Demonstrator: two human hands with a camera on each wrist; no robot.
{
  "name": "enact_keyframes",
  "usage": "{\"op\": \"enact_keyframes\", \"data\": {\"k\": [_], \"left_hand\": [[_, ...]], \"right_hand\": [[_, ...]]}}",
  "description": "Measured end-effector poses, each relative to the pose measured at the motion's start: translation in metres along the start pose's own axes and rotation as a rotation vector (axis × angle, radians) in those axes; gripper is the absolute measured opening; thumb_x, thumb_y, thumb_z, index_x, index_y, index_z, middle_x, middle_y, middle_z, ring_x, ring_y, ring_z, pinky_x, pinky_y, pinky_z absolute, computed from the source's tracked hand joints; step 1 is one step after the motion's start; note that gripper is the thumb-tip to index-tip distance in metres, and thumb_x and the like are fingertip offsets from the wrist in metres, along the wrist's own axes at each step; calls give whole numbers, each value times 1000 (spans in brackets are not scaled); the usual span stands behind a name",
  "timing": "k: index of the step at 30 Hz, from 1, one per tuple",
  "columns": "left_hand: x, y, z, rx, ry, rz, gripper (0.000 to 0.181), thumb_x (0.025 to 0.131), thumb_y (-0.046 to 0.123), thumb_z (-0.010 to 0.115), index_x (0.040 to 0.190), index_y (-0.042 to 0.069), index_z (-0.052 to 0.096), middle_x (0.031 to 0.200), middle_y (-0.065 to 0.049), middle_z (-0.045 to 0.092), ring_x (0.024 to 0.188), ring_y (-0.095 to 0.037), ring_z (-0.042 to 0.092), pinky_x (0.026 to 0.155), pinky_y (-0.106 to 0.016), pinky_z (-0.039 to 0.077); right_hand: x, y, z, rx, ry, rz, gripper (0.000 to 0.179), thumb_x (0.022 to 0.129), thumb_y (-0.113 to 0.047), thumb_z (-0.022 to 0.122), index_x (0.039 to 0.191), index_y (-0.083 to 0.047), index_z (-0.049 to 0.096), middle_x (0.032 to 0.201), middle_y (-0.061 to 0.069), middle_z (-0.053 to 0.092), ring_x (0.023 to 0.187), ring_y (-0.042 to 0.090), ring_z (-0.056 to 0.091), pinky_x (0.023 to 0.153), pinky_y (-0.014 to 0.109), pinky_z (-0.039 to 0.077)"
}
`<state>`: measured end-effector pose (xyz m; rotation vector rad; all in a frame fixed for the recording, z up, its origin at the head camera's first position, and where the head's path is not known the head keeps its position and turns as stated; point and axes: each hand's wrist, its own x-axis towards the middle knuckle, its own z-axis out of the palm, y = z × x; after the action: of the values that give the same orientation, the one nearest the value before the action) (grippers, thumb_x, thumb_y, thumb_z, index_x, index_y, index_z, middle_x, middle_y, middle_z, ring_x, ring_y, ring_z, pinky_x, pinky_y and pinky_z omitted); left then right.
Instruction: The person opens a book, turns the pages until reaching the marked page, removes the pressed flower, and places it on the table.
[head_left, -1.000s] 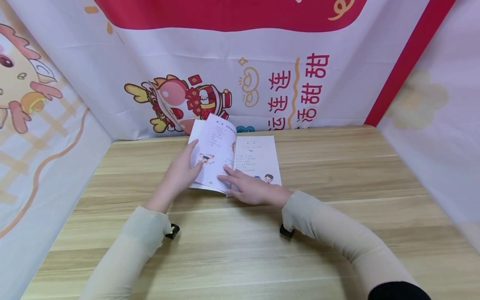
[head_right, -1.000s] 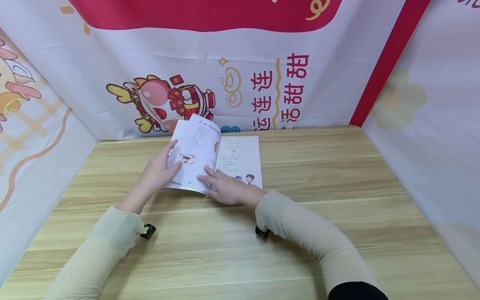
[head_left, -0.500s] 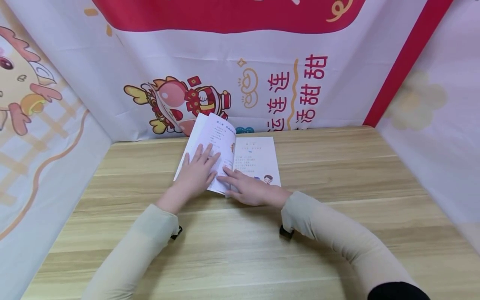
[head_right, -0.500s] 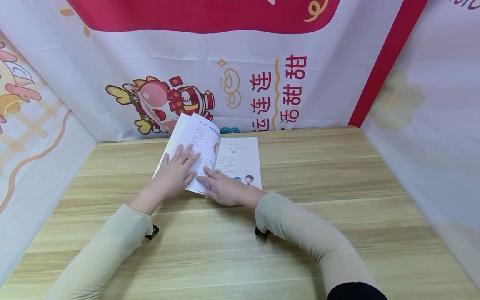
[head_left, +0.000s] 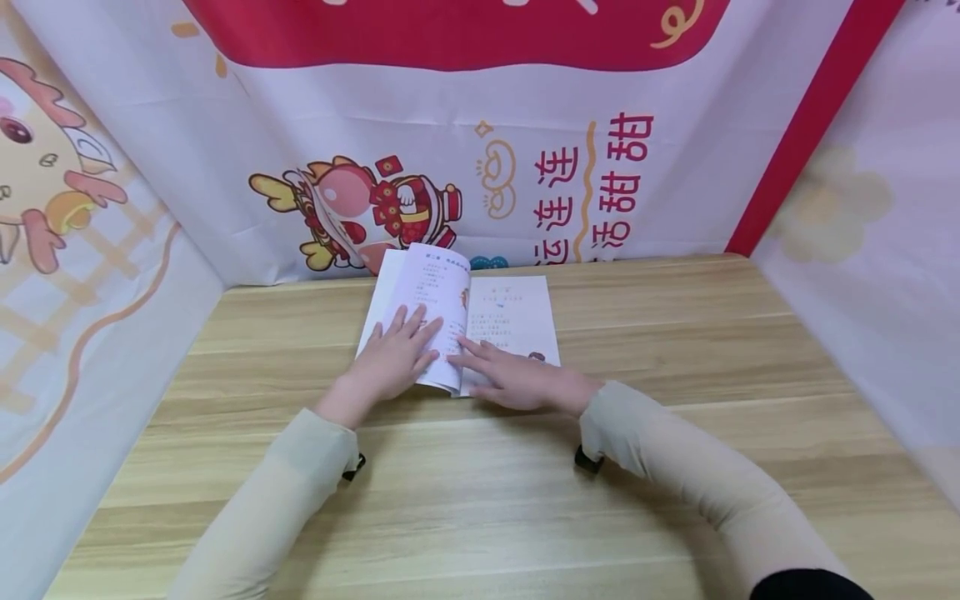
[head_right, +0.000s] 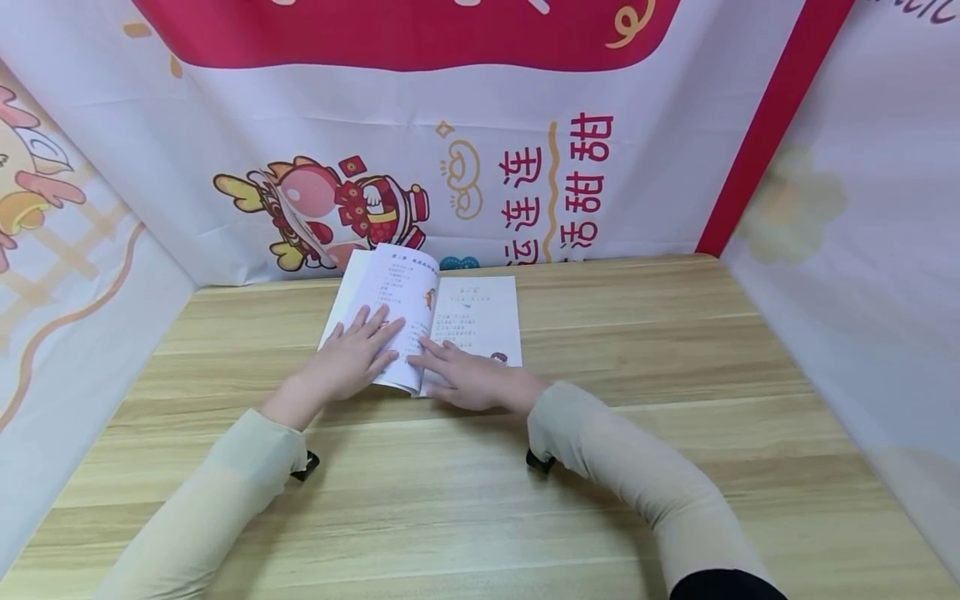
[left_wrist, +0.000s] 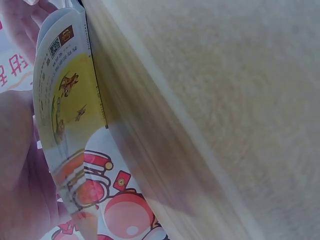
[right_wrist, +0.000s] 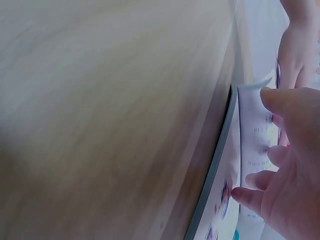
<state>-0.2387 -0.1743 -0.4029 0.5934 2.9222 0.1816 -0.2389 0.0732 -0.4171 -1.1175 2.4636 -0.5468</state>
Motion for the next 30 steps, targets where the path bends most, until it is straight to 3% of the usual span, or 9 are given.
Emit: {"op": "enact_keyframes", "data": {"k": [9, 20, 26, 30], "left_hand": [[-4, 2, -1, -19, -4, -20, 63, 109, 42, 44, 164, 16, 26, 171, -13, 10, 155, -42, 1, 119, -69, 7], [-7, 0, 0, -51, -21, -36, 64, 109, 43, 44, 164, 16, 25, 170, -12, 13, 154, -44, 4, 118, -70, 13], [-9, 0, 0, -64, -27, -15, 65, 109, 42, 45, 163, 11, 27, 169, -17, 16, 152, -49, 10, 117, -67, 22], [-11, 1, -2, -100, -58, -23, 66, 109, 41, 46, 163, 10, 26, 169, -19, 15, 152, -50, 10, 119, -63, 22]], "right_hand": [[-21, 25, -13, 44, 23, 62, 68, 105, -40, 59, 164, -23, 29, 172, 4, 10, 156, 34, 8, 123, 53, 17], [-43, 51, -21, 41, -27, 157, 84, 93, -48, 74, 162, -23, 33, 171, 3, 13, 157, 30, 6, 124, 50, 14], [-51, 61, -23, 30, -78, 149, 85, 90, -48, 78, 161, -23, 37, 171, 4, 13, 157, 29, 6, 125, 49, 12], [-52, 65, -23, 18, -87, 137, 83, 90, -46, 78, 160, -24, 39, 171, 2, 14, 157, 27, 6, 125, 48, 13]]}}
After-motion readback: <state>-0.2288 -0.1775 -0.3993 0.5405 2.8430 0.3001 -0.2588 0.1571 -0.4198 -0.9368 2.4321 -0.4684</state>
